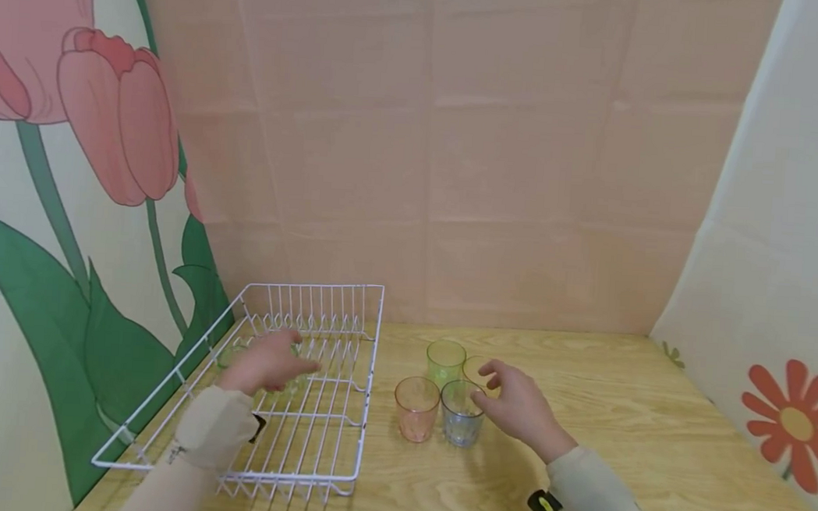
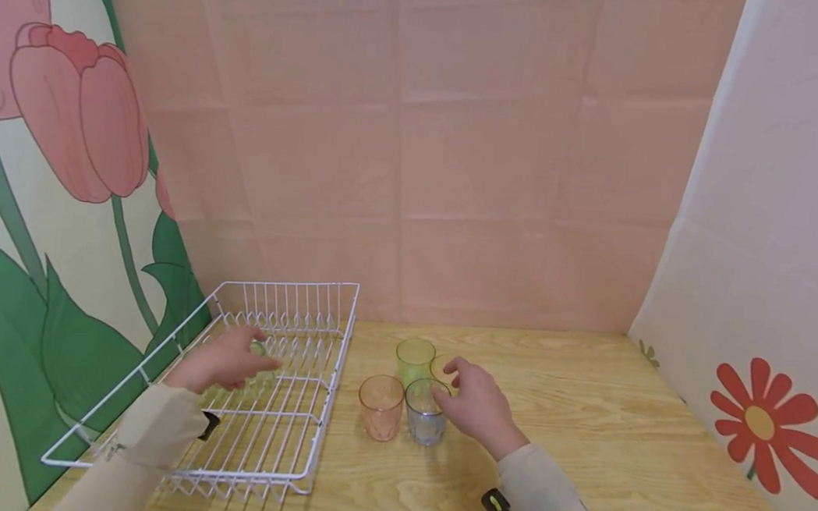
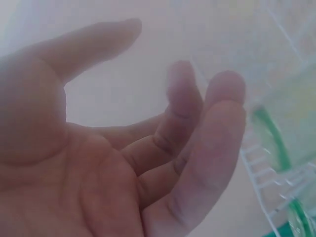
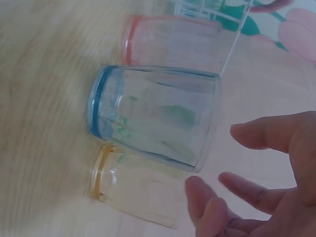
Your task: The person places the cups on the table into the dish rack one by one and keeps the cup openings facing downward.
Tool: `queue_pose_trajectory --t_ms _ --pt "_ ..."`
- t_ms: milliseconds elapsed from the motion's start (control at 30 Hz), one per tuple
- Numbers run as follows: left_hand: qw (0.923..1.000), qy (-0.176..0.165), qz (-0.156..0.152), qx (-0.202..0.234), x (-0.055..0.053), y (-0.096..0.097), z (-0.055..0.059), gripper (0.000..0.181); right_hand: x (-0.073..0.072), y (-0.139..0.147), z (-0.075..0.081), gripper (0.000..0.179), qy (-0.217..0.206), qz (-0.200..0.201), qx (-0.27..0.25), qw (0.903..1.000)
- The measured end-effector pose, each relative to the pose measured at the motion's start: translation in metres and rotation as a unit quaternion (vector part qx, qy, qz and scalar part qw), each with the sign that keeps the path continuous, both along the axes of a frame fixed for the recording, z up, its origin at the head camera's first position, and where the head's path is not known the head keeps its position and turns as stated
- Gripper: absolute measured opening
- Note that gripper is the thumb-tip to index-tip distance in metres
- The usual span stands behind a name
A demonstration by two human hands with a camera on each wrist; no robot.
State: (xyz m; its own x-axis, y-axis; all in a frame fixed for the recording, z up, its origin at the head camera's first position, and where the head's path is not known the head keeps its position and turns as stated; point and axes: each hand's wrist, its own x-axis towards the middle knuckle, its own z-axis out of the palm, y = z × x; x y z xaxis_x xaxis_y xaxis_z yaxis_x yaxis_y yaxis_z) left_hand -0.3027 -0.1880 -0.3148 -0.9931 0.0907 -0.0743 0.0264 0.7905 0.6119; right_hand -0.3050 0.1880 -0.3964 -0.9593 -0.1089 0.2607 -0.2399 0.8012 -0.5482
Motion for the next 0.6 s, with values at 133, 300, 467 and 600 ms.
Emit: queue_pose_trajectory --t_ms 133,300,467,600 --pt "0.9997 0.014 -0.016 -0.015 0.013 0.017 0.007 0.071 -0.001 0.001 -0.002 0.043 -0.024 -0.008 0.009 0.9996" --pt "0.9974 0.042 -0.043 -0.041 0.026 0.036 0.007 0.073 -0.001 -0.002 -0.006 0.038 -0.051 -0.024 0.01 0.9983" --pt "0.994 0.068 -0.071 -0.047 0.039 0.051 0.008 0.072 -0.002 -0.004 -0.011 0.032 -0.061 -0.043 0.028 0.9968" --pt "0.9922 0.082 -0.081 -0.047 0.042 0.058 0.007 0.069 -0.002 -0.003 -0.011 0.03 -0.07 -0.054 0.044 0.9951"
